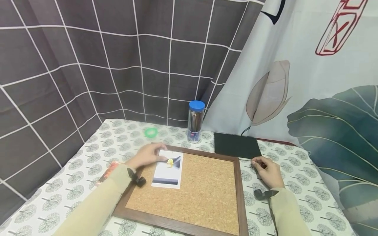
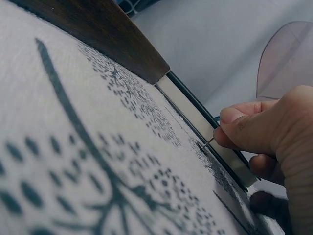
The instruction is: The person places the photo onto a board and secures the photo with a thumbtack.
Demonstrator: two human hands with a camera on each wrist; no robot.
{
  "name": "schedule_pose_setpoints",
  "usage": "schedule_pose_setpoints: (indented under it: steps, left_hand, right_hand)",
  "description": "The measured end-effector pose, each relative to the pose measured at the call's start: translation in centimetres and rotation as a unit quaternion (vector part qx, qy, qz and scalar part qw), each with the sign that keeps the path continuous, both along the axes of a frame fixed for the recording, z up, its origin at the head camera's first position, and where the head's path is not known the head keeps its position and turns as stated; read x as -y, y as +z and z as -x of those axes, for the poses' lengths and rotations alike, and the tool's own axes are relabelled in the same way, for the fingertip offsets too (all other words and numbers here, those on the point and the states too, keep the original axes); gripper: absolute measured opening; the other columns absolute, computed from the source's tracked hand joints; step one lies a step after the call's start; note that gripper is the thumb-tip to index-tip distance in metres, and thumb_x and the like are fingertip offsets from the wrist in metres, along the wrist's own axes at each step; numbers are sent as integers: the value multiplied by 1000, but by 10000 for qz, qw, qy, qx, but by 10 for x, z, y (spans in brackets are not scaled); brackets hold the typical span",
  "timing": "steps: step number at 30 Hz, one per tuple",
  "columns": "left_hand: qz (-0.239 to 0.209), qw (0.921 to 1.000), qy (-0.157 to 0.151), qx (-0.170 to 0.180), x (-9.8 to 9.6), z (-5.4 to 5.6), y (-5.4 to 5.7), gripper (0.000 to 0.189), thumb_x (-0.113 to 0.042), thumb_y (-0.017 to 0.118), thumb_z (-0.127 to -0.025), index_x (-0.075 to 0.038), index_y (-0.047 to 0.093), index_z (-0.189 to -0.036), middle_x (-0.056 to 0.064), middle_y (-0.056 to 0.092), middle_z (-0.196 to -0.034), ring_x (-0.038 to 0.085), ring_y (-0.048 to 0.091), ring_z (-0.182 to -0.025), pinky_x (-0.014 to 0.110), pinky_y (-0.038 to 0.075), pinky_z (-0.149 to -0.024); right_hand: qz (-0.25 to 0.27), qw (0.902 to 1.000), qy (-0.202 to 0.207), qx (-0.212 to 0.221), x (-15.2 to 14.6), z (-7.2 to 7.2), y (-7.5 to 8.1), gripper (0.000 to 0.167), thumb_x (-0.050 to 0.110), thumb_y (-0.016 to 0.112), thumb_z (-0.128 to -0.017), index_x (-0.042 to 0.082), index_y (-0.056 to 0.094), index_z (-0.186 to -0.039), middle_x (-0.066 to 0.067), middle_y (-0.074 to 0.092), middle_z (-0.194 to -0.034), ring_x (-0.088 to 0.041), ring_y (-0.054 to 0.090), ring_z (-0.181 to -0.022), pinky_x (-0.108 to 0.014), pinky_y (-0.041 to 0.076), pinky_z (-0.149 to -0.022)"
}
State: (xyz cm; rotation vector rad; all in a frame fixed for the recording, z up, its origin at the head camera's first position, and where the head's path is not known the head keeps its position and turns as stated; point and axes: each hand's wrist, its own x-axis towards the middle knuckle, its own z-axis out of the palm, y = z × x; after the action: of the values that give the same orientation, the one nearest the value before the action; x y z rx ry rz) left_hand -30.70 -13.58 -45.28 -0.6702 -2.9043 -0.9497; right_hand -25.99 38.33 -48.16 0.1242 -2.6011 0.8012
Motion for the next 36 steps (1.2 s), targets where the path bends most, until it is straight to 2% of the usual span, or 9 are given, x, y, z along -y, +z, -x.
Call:
schedule_pose_setpoints:
  steps: [4, 10, 17, 20, 24, 29, 33, 36]
  left_hand:
    - [-77, 9999, -38, -89, 1, 2, -1, 39, -44, 82, -80, -26, 68, -111, -9, 57, -74, 11, 53, -68, 31, 45, -66]
    - [-85, 9996, -126, -234, 3, 1, -4, 40, -47, 81, -79, -26, 68, -110, -9, 58, -82, 10, 53, -74, 31, 45, -69]
    - [110, 9996, -119, -228, 2, 1, -6, 38, -48, 81, -79, -27, 71, -109, -12, 56, -87, 9, 52, -77, 31, 46, -72]
    - [140, 9995, -103, -245, 1, 1, -5, 38, -48, 81, -79, -27, 71, -109, -12, 56, -88, 9, 53, -78, 31, 46, -72]
    - [134, 9995, -121, -270, -2, 2, -3, 38, -48, 81, -80, -25, 71, -108, -11, 57, -88, 10, 53, -78, 32, 46, -72]
    - [130, 9995, -170, -219, -3, 2, -5, 39, -48, 81, -79, -24, 72, -108, -12, 57, -88, 10, 53, -80, 32, 47, -74]
    - [125, 9996, -148, -180, -2, 1, -6, 37, -47, 81, -80, -25, 71, -108, -12, 56, -88, 9, 53, -80, 32, 47, -75]
    - [133, 9996, -99, -211, -1, 2, -5, 36, -46, 82, -79, -25, 71, -107, -10, 57, -87, 10, 53, -78, 32, 46, -73]
  right_hand:
    - [-13, 10000, -12, 66, -1, 0, 1, 22, 35, 68, -97, 15, 72, -105, -7, 75, -98, -5, 62, -78, -24, 45, -72]
    - [163, 9997, 13, 192, 6, -4, 13, 25, 38, 67, -97, 15, 72, -107, -9, 74, -101, -3, 61, -84, -21, 45, -72]
    - [269, 9968, 729, 180, 30, -1, 35, 20, 34, 67, -98, 18, 72, -108, -2, 75, -103, 7, 61, -90, -18, 46, -80]
    - [165, 9943, 1046, 153, 48, 3, 48, 17, 32, 67, -98, 19, 72, -108, 1, 75, -104, 6, 63, -91, -17, 48, -80]
    - [283, 9861, 1637, 23, 84, 13, 64, 13, 26, 70, -97, 18, 73, -105, 4, 75, -102, -4, 67, -91, -16, 50, -81]
    - [675, 9686, 2392, 99, 144, 29, 78, 12, 23, 73, -94, 16, 75, -104, 6, 74, -99, -11, 68, -86, -22, 53, -78]
    - [784, 9525, 2913, 428, 202, 42, 78, 14, 24, 74, -92, 15, 76, -103, 5, 74, -100, -13, 68, -88, -31, 55, -78]
    - [868, 9383, 3234, 860, 245, 50, 69, 15, 24, 74, -92, 15, 76, -104, 4, 73, -103, -15, 67, -95, -37, 55, -85]
